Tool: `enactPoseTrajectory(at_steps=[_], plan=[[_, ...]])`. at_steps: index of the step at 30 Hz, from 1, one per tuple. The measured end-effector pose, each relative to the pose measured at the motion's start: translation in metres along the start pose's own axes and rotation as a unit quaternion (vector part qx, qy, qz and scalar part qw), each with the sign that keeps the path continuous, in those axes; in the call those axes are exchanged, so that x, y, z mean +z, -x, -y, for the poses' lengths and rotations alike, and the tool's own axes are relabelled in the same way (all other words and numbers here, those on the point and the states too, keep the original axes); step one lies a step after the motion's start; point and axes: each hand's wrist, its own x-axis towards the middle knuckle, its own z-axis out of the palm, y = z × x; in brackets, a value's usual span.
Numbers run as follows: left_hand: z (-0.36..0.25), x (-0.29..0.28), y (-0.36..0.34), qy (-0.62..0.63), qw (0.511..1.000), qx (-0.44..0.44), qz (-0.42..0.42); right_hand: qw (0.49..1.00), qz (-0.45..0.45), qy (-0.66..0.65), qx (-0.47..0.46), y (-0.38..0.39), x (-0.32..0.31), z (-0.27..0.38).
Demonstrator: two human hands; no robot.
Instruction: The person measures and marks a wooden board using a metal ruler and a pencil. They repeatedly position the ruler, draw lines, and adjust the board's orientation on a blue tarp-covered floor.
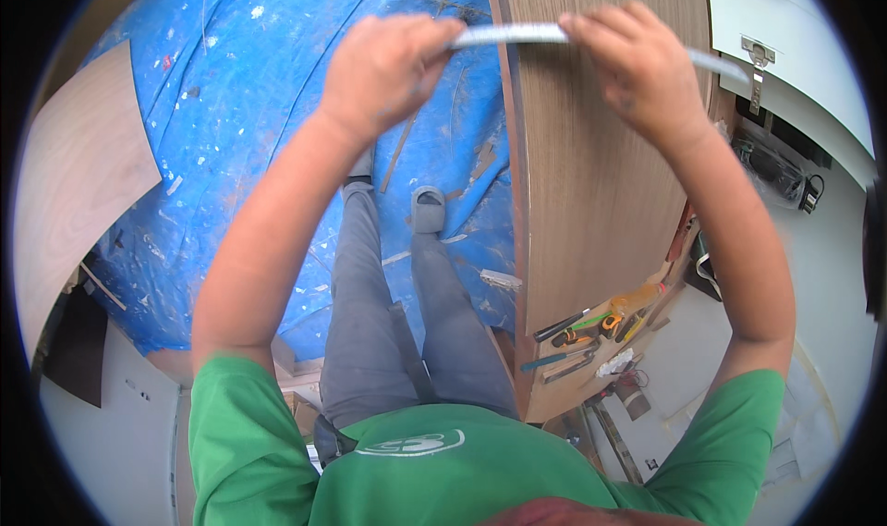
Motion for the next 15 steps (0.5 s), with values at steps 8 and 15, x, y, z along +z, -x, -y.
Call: enactPoseTrajectory(at_steps=[8,15], plan=[[-0.110,0.009,0.102,-0.001,0.993,0.007,0.114,0.987,0.056,-0.148,0.009,0.101,-0.003,0.068],[-0.009,0.005,-0.007,-0.099,0.994,0.011,-0.031,0.997,-0.050,-0.027,0.044,0.003,0.003,0.000]])
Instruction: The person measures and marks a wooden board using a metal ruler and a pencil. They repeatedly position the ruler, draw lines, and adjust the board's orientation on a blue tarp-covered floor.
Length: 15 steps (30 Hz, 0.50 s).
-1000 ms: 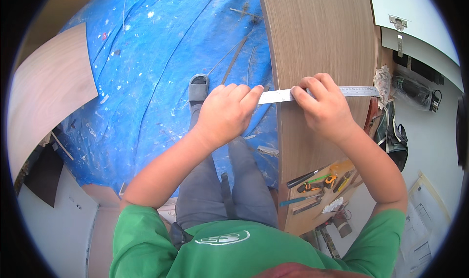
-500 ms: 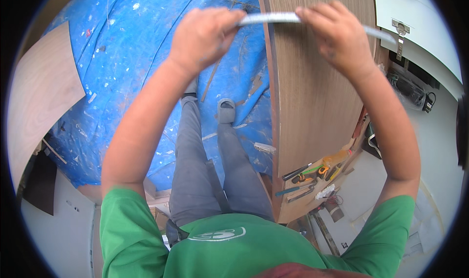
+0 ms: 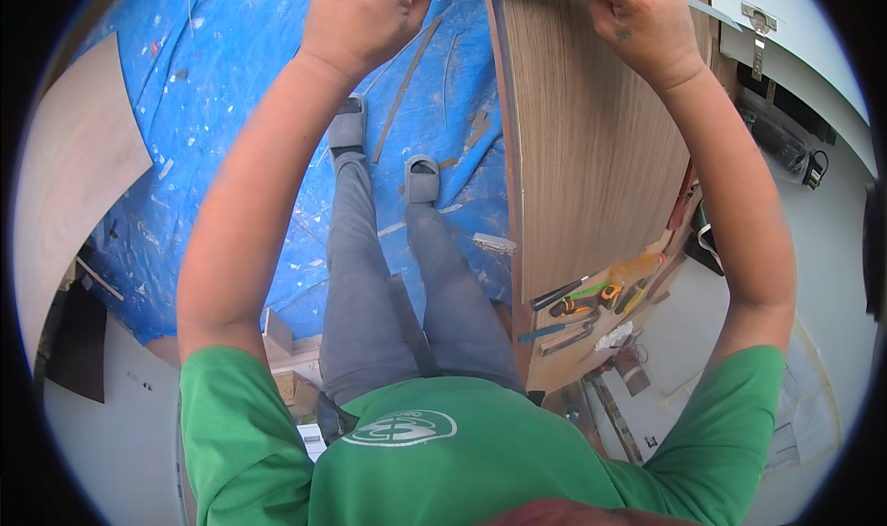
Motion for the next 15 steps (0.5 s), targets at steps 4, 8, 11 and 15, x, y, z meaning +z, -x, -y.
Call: enactPoseTrajectory(at_steps=[4,8,11,15], plan=[[-0.050,0.004,0.069,0.057,0.997,0.030,0.042,0.998,0.019,-0.051,-0.039,0.076,0.004,0.032],[-0.147,-0.007,0.171,0.163,0.975,0.023,0.150,0.976,0.178,-0.126,-0.009,0.177,-0.020,0.107],[-0.174,-0.018,0.190,0.194,0.958,0.022,0.211,0.960,0.234,-0.156,0.013,0.193,-0.034,0.126],[-0.167,-0.020,0.175,0.189,0.963,-0.025,0.192,0.969,0.190,-0.157,0.032,0.176,-0.031,0.115]])
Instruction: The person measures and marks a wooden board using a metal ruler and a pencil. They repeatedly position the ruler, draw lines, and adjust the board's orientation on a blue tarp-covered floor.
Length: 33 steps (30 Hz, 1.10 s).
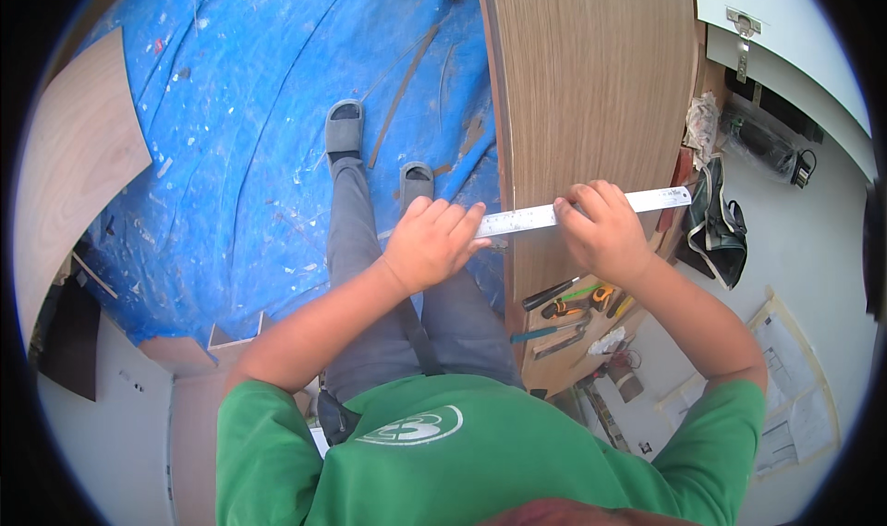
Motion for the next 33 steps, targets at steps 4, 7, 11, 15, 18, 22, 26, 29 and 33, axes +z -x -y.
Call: enactPoseTrajectory(at_steps=[4,7,11,15,18,22,26,29,33], plan=[[0.003,0.002,0.004,0.017,1.000,0.020,-0.006,0.999,-0.008,-0.030,-0.013,0.004,0.008,-0.009],[0.004,-0.001,0.001,0.027,0.999,-0.007,-0.033,0.999,-0.020,-0.044,-0.017,0.005,0.017,-0.018],[0.025,-0.016,-0.027,0.039,0.993,-0.047,-0.099,0.997,-0.079,0.001,-0.017,-0.030,0.004,-0.030],[0.064,-0.049,-0.074,-0.015,0.988,-0.036,-0.151,0.989,-0.144,0.037,-0.026,-0.084,-0.017,-0.058],[0.099,-0.077,-0.115,-0.056,0.981,-0.020,-0.187,0.981,-0.185,0.045,-0.035,-0.131,-0.034,-0.086],[0.147,-0.118,-0.168,-0.093,0.970,-0.024,-0.222,0.962,-0.254,0.078,-0.061,-0.198,-0.057,-0.122],[0.205,-0.158,-0.227,-0.092,0.963,-0.011,-0.255,0.945,-0.295,0.112,-0.089,-0.269,-0.087,-0.166],[0.226,-0.174,-0.244,-0.089,0.958,-0.009,-0.273,0.951,-0.275,0.115,-0.085,-0.292,-0.106,-0.165],[0.208,-0.146,-0.211,-0.065,0.973,-0.020,-0.220,0.957,-0.228,0.160,-0.085,-0.256,-0.095,-0.137]])
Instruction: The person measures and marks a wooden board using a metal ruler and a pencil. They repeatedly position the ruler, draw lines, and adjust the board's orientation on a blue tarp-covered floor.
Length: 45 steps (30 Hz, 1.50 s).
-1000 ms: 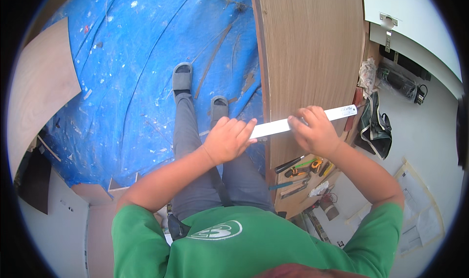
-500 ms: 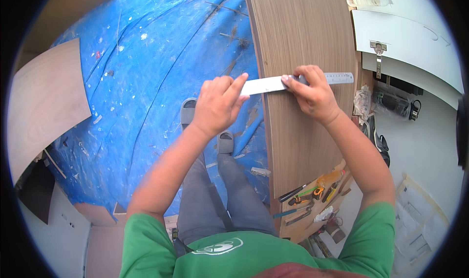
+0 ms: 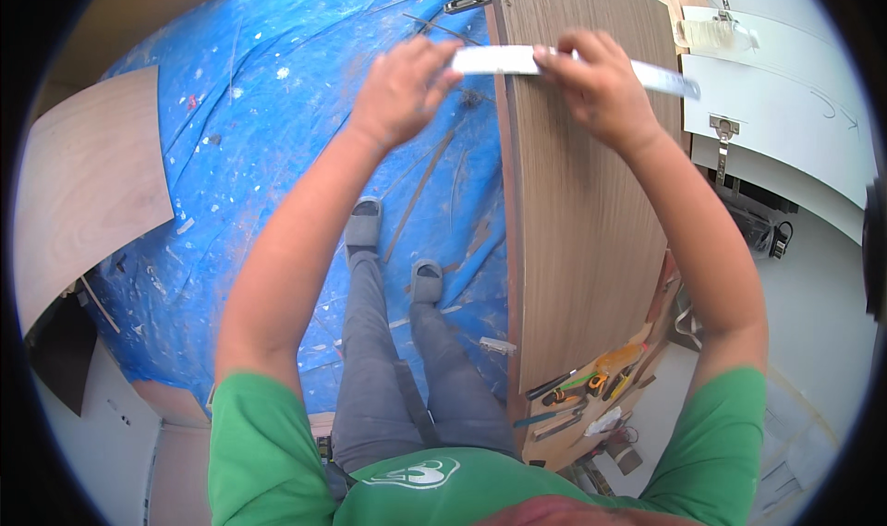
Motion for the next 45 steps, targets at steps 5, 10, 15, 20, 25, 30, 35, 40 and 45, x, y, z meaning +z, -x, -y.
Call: enactPoseTrajectory(at_steps=[5,10,15,20,25,30,35,40,45], plan=[[-0.084,0.013,0.118,0.075,0.990,-0.062,0.102,0.981,0.184,0.001,-0.055,0.067,-0.058,0.063],[-0.091,0.023,0.141,0.157,0.971,-0.174,-0.039,0.988,0.107,0.106,-0.044,-0.007,-0.055,-0.004],[-0.082,0.012,0.165,0.139,0.970,-0.201,0.000,0.984,0.048,0.166,-0.038,-0.098,-0.042,-0.065],[-0.071,-0.001,0.205,0.135,0.954,-0.266,0.034,0.974,0.119,0.182,-0.065,-0.101,-0.049,-0.037],[-0.065,-0.008,0.240,0.134,0.944,-0.298,0.050,0.975,0.123,0.178,-0.052,-0.116,-0.063,-0.045],[-0.061,-0.011,0.257,0.127,0.941,-0.309,0.057,0.964,0.156,0.203,-0.072,-0.139,-0.053,-0.057],[-0.055,-0.014,0.266,0.126,0.933,-0.330,0.068,0.937,0.247,0.241,-0.045,-0.120,-0.059,-0.021],[-0.057,-0.011,0.262,0.149,0.931,-0.323,0.085,0.927,0.232,0.292,-0.019,-0.136,-0.049,-0.027],[-0.085,0.006,0.257,0.244,0.915,-0.305,0.104,0.923,0.274,0.270,-0.022,-0.138,-0.039,-0.008]])
